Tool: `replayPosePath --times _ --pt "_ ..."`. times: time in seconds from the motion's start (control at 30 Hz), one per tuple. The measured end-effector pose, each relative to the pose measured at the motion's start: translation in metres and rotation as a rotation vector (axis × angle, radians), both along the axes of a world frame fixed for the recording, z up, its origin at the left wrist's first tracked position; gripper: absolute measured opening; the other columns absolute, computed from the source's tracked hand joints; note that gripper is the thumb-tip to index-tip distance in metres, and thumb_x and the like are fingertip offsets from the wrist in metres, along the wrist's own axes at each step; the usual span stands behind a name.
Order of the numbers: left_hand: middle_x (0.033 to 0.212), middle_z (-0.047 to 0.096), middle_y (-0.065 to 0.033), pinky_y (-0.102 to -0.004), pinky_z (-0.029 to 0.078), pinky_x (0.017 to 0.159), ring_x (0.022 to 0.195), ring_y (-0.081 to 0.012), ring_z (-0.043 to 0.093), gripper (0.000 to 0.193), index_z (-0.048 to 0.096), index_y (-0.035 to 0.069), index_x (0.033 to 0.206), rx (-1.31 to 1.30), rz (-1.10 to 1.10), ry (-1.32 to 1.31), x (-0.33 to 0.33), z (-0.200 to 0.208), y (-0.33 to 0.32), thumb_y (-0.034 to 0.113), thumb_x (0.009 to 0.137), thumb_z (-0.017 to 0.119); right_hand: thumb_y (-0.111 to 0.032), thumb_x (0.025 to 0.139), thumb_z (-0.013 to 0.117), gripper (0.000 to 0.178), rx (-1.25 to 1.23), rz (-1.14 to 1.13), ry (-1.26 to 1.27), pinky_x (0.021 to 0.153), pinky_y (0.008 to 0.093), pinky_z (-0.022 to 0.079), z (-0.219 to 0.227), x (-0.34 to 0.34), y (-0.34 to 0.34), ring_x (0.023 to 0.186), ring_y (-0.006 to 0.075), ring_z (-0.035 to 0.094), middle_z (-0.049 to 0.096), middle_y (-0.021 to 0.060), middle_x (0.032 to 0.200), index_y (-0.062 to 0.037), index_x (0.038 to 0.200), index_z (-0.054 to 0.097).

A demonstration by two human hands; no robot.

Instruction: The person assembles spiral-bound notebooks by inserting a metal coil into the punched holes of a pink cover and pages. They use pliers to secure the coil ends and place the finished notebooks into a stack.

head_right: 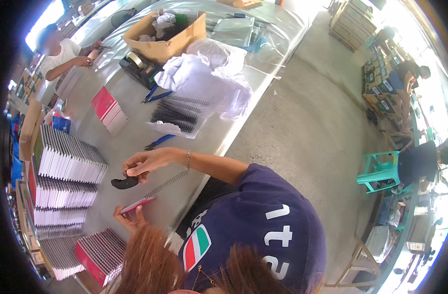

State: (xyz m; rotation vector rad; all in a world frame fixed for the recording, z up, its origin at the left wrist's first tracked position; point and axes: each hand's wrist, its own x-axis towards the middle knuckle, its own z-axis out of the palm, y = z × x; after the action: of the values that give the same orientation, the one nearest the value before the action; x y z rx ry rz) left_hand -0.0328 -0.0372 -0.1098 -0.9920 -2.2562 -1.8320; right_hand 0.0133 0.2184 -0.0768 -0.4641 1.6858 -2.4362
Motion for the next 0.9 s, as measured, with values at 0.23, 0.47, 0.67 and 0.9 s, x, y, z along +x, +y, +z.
replayPosePath --times 0.23,0.47,0.67,0.9 --pt "0.105 0.041 -0.0080 -0.0328 0.043 0.089 0.097 -0.0221 0.048 0.064 0.045 0.001 0.115 -0.095 -0.022 -0.087 0.000 -0.004 0.006 0.025 0.074 0.087 -0.054 0.093 0.062 0.049 -0.009 0.238 0.088 0.065 0.0225 0.040 -0.005 0.030 0.025 0.073 0.0063 0.051 0.057 -0.0017 0.081 -0.0048 0.088 0.060" --pt "0.106 0.043 -0.0097 -0.0353 0.040 0.094 0.103 -0.0244 0.047 0.063 0.045 0.005 0.112 -0.019 -0.040 -0.020 0.000 -0.024 0.005 0.017 0.068 0.089 -0.046 0.088 0.070 0.046 0.132 0.118 0.058 0.070 0.0242 0.040 0.020 0.039 0.014 0.077 0.0083 0.050 0.056 -0.0004 0.080 -0.0008 0.091 0.064" --pt "0.103 0.039 -0.0015 -0.0273 0.041 0.088 0.095 -0.0140 0.046 0.070 0.040 0.010 0.118 -0.059 -0.022 -0.142 0.011 -0.014 0.004 0.004 0.068 0.088 -0.042 0.088 0.073 0.042 0.265 0.143 -0.046 0.071 0.0239 0.040 0.026 0.039 0.012 0.079 0.0075 0.050 0.056 -0.0014 0.082 -0.0013 0.089 0.065" --pt "0.100 0.040 -0.0042 -0.0308 0.041 0.085 0.091 -0.0162 0.043 0.098 0.030 0.010 0.133 0.088 -0.021 -0.254 0.011 -0.007 0.011 0.011 0.059 0.094 -0.038 0.089 0.072 0.040 0.181 0.187 0.014 0.069 0.0237 0.037 0.043 0.036 0.005 0.080 0.0102 0.047 0.055 0.0023 0.085 0.0004 0.084 0.062"
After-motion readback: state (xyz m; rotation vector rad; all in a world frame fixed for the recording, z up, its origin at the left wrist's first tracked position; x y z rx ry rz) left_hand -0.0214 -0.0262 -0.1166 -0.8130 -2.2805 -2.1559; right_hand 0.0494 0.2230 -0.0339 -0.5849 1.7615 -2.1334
